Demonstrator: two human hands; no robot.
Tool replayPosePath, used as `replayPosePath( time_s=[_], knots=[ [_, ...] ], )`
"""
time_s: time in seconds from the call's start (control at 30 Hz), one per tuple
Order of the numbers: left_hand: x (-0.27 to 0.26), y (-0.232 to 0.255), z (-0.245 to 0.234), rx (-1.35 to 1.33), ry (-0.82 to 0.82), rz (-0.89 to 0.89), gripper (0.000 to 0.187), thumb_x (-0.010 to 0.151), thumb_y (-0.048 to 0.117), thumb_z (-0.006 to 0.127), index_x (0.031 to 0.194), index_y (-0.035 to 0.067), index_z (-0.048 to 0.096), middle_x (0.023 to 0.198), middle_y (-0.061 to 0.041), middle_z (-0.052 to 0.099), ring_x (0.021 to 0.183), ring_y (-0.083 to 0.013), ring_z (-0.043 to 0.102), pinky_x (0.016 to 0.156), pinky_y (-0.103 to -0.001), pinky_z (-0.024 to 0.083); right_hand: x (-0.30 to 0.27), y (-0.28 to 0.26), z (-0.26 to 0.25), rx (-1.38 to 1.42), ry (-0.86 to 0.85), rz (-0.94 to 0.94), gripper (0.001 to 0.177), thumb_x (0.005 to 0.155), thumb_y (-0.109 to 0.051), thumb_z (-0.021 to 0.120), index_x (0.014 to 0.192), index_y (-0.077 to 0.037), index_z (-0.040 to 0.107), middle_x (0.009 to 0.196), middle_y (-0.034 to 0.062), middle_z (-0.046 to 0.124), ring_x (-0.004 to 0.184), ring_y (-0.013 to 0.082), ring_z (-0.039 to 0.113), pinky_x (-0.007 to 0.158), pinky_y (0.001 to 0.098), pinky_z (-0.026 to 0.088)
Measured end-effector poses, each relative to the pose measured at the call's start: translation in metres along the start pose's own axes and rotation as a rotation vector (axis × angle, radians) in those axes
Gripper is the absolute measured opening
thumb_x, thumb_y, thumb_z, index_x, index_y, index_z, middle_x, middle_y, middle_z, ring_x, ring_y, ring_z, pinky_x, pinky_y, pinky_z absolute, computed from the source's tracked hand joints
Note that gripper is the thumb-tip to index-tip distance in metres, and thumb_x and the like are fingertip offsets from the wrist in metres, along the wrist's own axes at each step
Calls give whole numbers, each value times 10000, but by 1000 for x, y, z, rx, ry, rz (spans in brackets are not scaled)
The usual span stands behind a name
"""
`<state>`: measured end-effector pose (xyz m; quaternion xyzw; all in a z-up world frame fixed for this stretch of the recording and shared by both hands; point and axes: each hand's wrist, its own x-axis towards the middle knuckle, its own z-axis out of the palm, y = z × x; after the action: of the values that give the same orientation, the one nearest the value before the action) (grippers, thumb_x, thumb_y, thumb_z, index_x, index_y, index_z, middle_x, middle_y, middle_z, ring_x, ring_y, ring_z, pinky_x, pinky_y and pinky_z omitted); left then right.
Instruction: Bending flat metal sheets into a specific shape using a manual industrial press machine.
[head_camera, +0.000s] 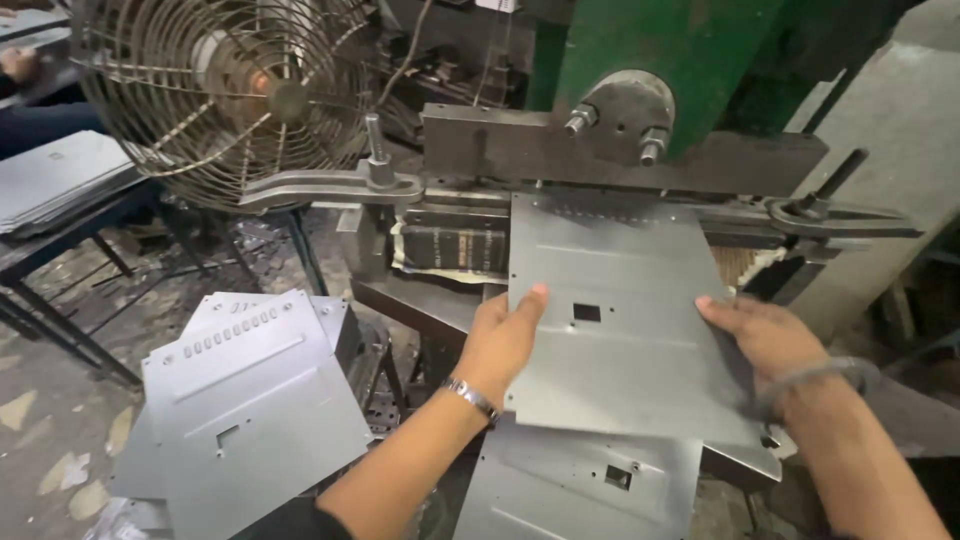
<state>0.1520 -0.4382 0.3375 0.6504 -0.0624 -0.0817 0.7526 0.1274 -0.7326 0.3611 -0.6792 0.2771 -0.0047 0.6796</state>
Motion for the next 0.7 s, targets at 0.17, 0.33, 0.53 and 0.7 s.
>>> replayPosePath(
  time_s=[0.17,0.33,0.53,0.7],
  knots=[
    [17,-22,17,-44,70,-74,435,998,375,630,1071,-39,745,886,-46,628,822,-133,510,773,-314,475,15,-6,-11,-53,-30,-7,319,931,-230,694,1166,-16,716,1051,79,753,865,184,681,773,337,538],
    [6,-1,18,-122,56,-132,399,970,355,608,1094,-2,734,955,-29,715,855,-103,596,802,-290,510,15,-3,-10,-4,-3,-45,296,923,-203,710,1154,-18,700,1042,79,753,876,185,688,781,337,554],
    [4,4,21,-130,54,-134,410,971,349,587,1123,-3,733,1004,-53,750,889,-119,651,816,-294,527,10,-7,-8,4,-30,-66,303,901,-206,715,1142,-23,707,1026,80,754,862,191,686,758,349,560],
    [11,-7,19,-110,65,-95,421,981,355,599,1125,-15,737,1020,-61,749,898,-115,634,823,-288,519,7,-8,-5,-2,-14,-62,307,904,-208,721,1146,-22,689,1031,87,743,876,195,677,761,359,558]
  ],
)
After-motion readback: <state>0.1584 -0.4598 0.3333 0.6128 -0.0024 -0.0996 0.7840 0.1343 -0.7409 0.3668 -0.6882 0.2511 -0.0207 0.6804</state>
